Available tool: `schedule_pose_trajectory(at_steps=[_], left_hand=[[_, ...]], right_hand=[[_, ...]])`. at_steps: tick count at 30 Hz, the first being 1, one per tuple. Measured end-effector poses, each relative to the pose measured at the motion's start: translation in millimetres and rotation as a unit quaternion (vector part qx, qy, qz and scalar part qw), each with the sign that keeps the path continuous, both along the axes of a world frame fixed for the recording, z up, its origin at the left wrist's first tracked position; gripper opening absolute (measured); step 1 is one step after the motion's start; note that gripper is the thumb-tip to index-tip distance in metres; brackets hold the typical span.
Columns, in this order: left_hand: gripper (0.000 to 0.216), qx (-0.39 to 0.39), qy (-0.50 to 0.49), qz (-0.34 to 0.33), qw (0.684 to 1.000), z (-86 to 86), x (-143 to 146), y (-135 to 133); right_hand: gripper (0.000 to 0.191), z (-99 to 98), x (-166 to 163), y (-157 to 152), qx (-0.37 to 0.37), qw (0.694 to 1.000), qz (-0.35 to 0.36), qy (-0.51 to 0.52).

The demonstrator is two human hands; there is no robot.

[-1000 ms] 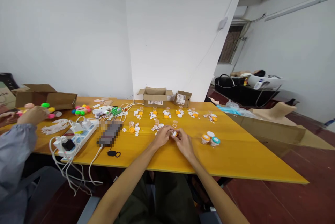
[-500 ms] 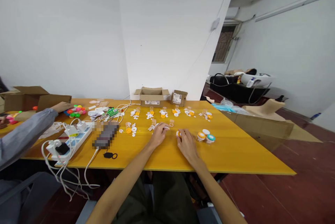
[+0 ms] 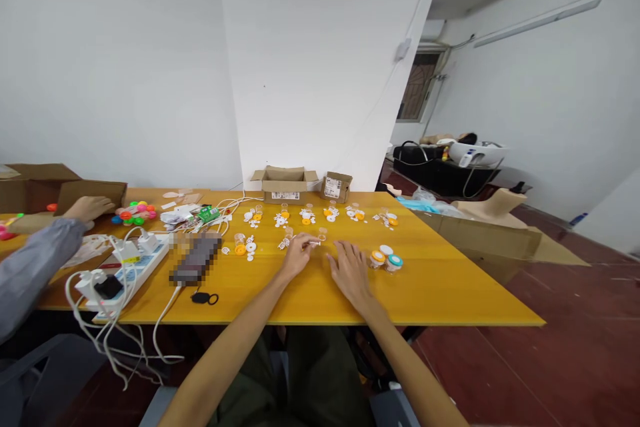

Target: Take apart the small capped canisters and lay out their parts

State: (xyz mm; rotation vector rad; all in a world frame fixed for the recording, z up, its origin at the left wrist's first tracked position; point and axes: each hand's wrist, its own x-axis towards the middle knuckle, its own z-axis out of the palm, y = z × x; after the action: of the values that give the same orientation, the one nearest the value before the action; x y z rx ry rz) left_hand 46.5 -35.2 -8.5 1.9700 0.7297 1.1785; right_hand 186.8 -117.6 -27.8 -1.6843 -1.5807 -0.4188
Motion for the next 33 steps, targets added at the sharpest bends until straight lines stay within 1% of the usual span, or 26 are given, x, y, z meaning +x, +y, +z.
schedule_pose_trajectory(at_steps=[3, 6, 9, 13, 15, 17, 19, 23, 28, 33], left_hand=[[0.014, -0.059, -0.052, -0.036, 0.996, -1.7, 1.4, 1.3], [0.011, -0.101, -0.103, -0.061, 0.988, -2.3, 1.3, 2.1], [0.016, -0.12, -0.129, -0.063, 0.982, -0.7, -0.3, 2.6], [0.02, -0.128, -0.136, -0.06, 0.98, 2.7, -2.4, 2.9], [0.022, -0.131, -0.139, -0.062, 0.98, 3.7, -2.9, 2.8], [0.023, -0.136, -0.144, -0.064, 0.978, 4.1, -2.9, 2.5], [0.023, -0.143, -0.148, -0.064, 0.977, 4.2, -2.7, 2.1], [0.024, -0.153, -0.144, -0.067, 0.975, 5.0, -2.3, 1.5], [0.024, -0.145, -0.124, -0.075, 0.979, 7.5, -3.0, 0.3], [0.019, -0.128, -0.106, -0.08, 0.983, 9.5, -3.6, -1.7]], right_hand=[[0.024, 5.2, -7.3, 11.8, 0.0, 0.996, 0.08, 0.034], [0.023, 8.0, -13.8, 25.4, -0.001, 0.985, 0.134, 0.11], [0.021, 8.7, -18.0, 36.8, 0.008, 0.963, 0.164, 0.215], [0.022, 7.3, -20.6, 45.7, 0.029, 0.917, 0.193, 0.347], [0.025, 6.0, -21.3, 47.2, 0.035, 0.897, 0.202, 0.393], [0.03, 4.4, -21.8, 47.1, 0.036, 0.886, 0.207, 0.414], [0.034, 2.7, -22.3, 46.0, 0.033, 0.889, 0.204, 0.408], [0.037, -0.3, -22.6, 44.8, 0.02, 0.916, 0.169, 0.363], [0.037, -3.1, -22.1, 46.6, -0.008, 0.942, 0.134, 0.308], [0.035, -6.2, -20.4, 48.7, -0.026, 0.957, 0.097, 0.272]])
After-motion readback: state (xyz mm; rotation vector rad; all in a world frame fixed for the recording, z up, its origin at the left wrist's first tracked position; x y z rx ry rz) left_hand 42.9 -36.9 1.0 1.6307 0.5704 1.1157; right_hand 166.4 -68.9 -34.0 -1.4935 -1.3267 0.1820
